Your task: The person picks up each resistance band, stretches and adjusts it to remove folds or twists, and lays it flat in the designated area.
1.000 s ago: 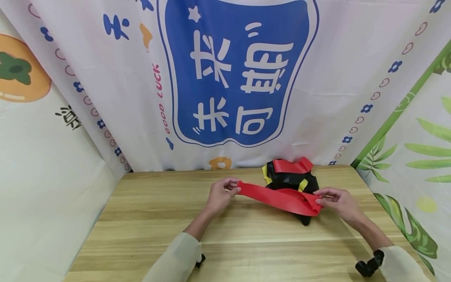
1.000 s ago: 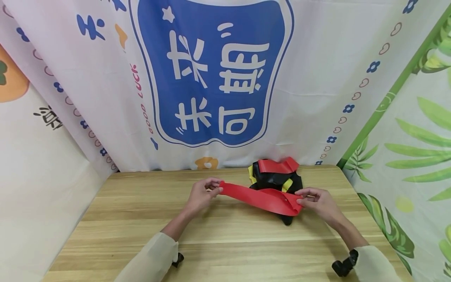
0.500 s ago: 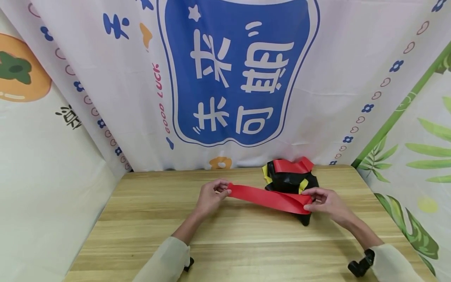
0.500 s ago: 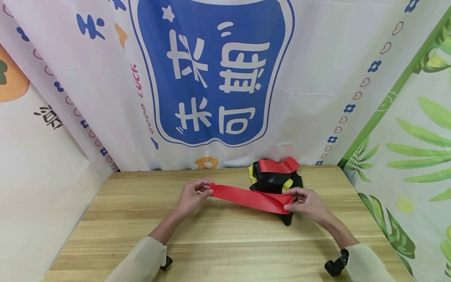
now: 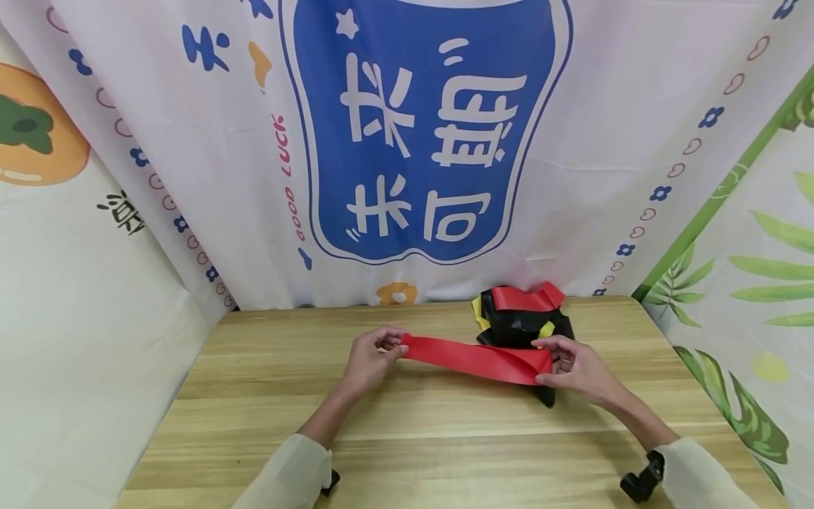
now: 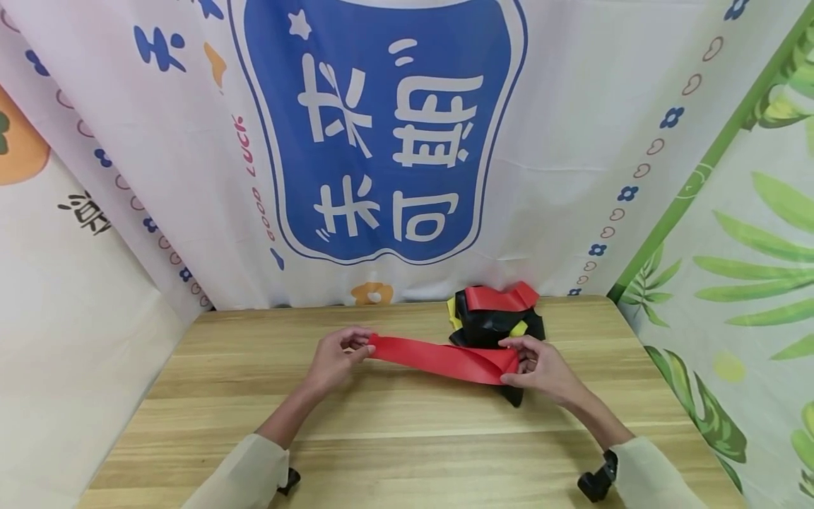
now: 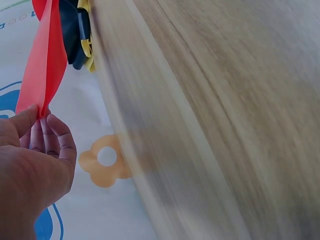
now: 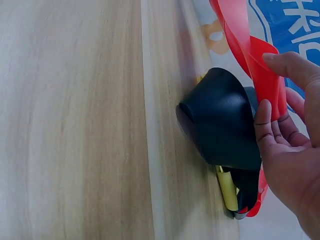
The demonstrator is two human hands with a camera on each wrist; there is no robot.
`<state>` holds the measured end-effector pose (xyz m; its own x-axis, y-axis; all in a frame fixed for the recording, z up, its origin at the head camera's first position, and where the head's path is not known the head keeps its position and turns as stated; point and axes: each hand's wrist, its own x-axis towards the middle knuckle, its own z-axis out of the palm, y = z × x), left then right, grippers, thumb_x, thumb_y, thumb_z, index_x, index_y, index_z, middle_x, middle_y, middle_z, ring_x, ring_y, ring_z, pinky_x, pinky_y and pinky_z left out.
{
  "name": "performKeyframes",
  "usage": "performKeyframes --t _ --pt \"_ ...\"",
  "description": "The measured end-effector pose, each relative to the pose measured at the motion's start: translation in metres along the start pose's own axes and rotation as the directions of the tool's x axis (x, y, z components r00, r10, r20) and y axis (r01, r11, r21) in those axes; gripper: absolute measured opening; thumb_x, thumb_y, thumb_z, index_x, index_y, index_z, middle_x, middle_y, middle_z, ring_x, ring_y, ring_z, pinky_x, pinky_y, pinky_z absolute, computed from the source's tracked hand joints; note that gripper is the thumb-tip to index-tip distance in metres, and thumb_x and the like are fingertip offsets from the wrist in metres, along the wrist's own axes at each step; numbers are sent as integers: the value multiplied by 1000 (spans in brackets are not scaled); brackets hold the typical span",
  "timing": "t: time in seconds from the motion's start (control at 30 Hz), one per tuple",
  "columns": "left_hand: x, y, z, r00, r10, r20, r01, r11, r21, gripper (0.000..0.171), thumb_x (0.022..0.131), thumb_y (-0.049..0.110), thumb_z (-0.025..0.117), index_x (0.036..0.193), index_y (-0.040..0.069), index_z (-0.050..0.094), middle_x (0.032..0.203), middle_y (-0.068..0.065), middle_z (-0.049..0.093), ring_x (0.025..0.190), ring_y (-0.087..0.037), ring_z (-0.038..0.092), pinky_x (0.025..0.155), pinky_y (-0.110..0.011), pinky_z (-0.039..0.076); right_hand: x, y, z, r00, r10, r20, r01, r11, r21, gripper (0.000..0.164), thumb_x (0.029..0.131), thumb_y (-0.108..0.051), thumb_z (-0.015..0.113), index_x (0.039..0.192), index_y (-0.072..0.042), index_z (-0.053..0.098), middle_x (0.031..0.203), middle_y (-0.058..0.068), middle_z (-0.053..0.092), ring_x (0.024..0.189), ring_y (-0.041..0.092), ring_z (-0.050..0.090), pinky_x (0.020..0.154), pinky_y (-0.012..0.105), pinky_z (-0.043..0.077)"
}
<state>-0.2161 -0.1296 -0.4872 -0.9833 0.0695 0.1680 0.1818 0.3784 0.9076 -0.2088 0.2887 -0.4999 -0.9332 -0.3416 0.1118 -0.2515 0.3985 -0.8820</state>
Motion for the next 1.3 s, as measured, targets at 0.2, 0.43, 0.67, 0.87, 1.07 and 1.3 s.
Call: performKeyframes --t 0.2,0.43,0.67,0.87,1.07,1.3 --pt "-1 0 -6 999 -27 -16 28 1000 11 20 94 1 79 113 8 78 97 -3 73 89 -18 65 73 -24 57 4 -3 4 998 -54 -27 54 999 -10 60 86 -8 89 137 5 61 115 18 64 95 21 66 84 22 59" --pt "-2 -2 -13 999 -32 -26 32 999 -3 21 93 1 79 113 7 78 98 -4 74 90 -19 65 73 -23 57 5 -3 8 995 -87 -54 88 996 19 54 88 -5 85 134 10 61 113 21 66 95 14 71 85 19 59" --pt "-4 -4 -16 999 -14 -29 13 1000 -10 19 93 -1 79 111 5 78 97 -5 74 88 -19 65 72 -23 57 6 -5 18 993 -102 -54 107 990 96 35 91 2 81 122 10 68 114 27 71 93 8 74 83 23 62" --pt "-5 -5 -16 999 -26 -31 26 999 -21 19 93 -1 79 110 7 79 96 -4 74 87 -20 65 69 -23 58 7 -7 27 993 -110 -45 112 992 64 20 92 -1 81 110 2 75 110 22 74 90 10 75 80 23 62" --pt "-6 -7 -20 999 -32 -41 31 999 -10 20 93 0 79 111 8 79 97 -5 74 88 -20 65 70 -23 58 9 -4 33 991 -124 -50 125 992 33 10 94 1 78 104 0 77 109 22 75 88 11 76 78 24 63" --pt "-7 -8 -25 998 -51 -49 51 999 11 21 94 0 78 113 9 79 98 -5 74 89 -21 65 71 -23 58 11 -6 37 991 -126 -46 127 991 35 8 100 4 67 105 5 73 109 26 74 81 26 78 72 41 65"
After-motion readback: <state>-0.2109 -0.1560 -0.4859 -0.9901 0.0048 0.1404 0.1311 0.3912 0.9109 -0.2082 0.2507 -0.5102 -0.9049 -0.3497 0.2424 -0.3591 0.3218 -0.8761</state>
